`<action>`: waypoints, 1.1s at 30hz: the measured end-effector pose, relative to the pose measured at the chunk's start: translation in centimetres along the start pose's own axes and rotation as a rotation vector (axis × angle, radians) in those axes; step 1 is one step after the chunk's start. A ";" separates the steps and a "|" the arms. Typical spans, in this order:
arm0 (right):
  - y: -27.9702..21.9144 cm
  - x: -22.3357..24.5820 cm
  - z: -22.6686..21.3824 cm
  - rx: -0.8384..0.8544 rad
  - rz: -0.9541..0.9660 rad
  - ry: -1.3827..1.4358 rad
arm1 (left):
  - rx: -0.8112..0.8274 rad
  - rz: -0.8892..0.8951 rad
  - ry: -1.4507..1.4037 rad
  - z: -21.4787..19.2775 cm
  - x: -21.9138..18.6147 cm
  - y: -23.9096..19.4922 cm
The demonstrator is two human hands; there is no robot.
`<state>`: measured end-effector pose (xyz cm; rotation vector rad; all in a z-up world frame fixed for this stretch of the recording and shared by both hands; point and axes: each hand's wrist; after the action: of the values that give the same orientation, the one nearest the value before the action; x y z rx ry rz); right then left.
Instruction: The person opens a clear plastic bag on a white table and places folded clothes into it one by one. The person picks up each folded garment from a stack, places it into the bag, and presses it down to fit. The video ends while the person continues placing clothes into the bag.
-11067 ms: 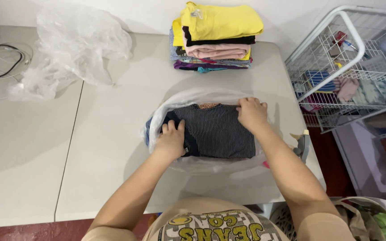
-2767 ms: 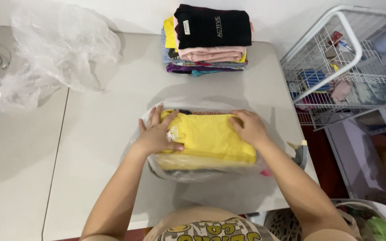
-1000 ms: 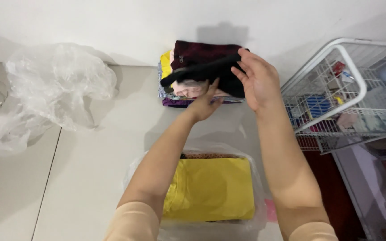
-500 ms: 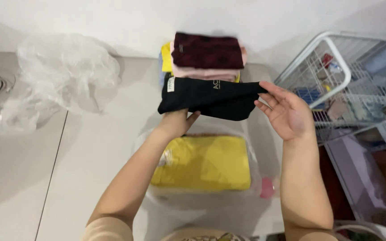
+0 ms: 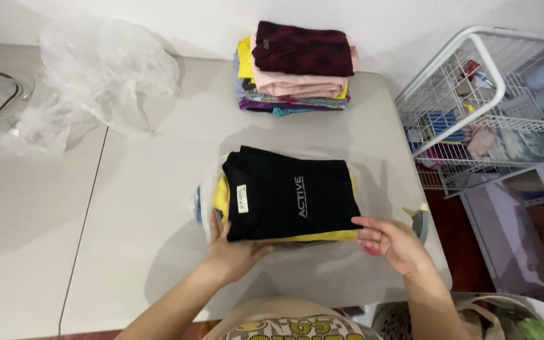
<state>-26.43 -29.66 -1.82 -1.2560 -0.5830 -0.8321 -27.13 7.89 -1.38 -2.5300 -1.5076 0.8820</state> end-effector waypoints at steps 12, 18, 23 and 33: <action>-1.6 0.0 3.6 -0.329 0.078 -0.415 | -0.217 0.107 0.126 1.3 1.3 -2.2; -2.7 1.3 5.8 -0.466 0.049 -1.021 | 0.067 -0.016 0.259 -2.4 -0.7 -3.5; -3.5 3.6 8.2 -0.437 0.079 -1.500 | -0.093 0.054 0.364 -2.9 -0.4 -3.1; 1.2 7.2 8.1 -0.422 -0.025 -1.545 | -0.064 -0.004 0.079 -9.6 0.6 0.9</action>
<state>-20.75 -23.24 4.98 -2.1833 -1.6752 0.2049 -21.39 10.08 6.05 -2.5721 -1.5413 0.7358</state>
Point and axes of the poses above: each hand's wrist, its own y-axis towards the middle knuckle, its own z-axis out of the palm, x = y × z, and after that the axes turned 7 degrees about z, right-handed
